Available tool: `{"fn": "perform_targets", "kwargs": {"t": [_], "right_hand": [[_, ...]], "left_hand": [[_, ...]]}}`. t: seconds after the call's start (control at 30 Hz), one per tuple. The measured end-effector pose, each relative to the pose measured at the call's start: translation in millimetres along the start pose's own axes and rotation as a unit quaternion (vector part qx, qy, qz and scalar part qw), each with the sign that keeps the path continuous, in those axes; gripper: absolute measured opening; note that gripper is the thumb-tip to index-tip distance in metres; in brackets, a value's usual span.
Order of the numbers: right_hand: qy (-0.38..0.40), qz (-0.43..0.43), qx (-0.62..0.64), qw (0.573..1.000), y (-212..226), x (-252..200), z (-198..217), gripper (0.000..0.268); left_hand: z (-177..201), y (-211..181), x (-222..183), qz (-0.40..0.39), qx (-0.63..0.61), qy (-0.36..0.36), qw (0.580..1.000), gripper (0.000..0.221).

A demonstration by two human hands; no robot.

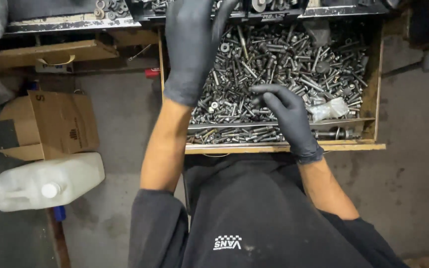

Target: Sorting various metal bolts from a large drawer into organized bins on a shelf.

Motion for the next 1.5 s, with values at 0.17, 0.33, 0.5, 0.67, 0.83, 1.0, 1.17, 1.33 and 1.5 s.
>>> {"fn": "perform_targets", "kwargs": {"t": [0.17,0.33,0.5,0.67,0.83,1.0,1.17,1.33,1.5], "right_hand": [[-0.024,-0.018,0.001,1.000,-20,1,18,0.024],[-0.077,-0.017,-0.024,0.997,-31,5,40,0.025],[-0.099,-0.017,-0.001,0.995,-55,-2,56,0.024],[-0.102,-0.017,0.016,0.995,-61,-6,60,0.023],[-0.091,-0.039,0.013,0.995,-65,-2,53,0.022],[-0.030,0.049,-0.217,0.975,-65,2,45,0.022],[0.027,0.085,-0.395,0.914,-86,13,36,0.028],[0.026,0.097,-0.473,0.875,-100,34,31,0.029],[0.093,0.027,-0.522,0.847,-88,50,9,0.024]], "left_hand": [[-17,8,-67,-0.006,-0.127,0.137,0.982,0.017],[-115,66,-172,0.042,0.075,0.373,0.924,0.035],[-133,27,-155,0.013,0.116,0.300,0.947,0.008],[-128,20,-130,0.028,0.105,0.312,0.944,0.008],[-143,25,-150,-0.014,0.169,0.298,0.939,0.050],[-155,30,-164,-0.005,0.144,0.267,0.953,0.043],[-150,28,-157,-0.017,0.177,0.203,0.963,0.038],[-166,32,-165,-0.113,0.172,0.218,0.954,0.027],[-174,27,-156,-0.161,0.243,0.227,0.929,0.044]]}}
Point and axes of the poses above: each hand's wrist, its own x-axis towards the middle knuckle, its own z-axis out of the back of the hand, y = z × x, the point moved 6 cm from there along x, towards the middle knuckle, and after that the axes turned 2 degrees about y, right-handed, at the moved point
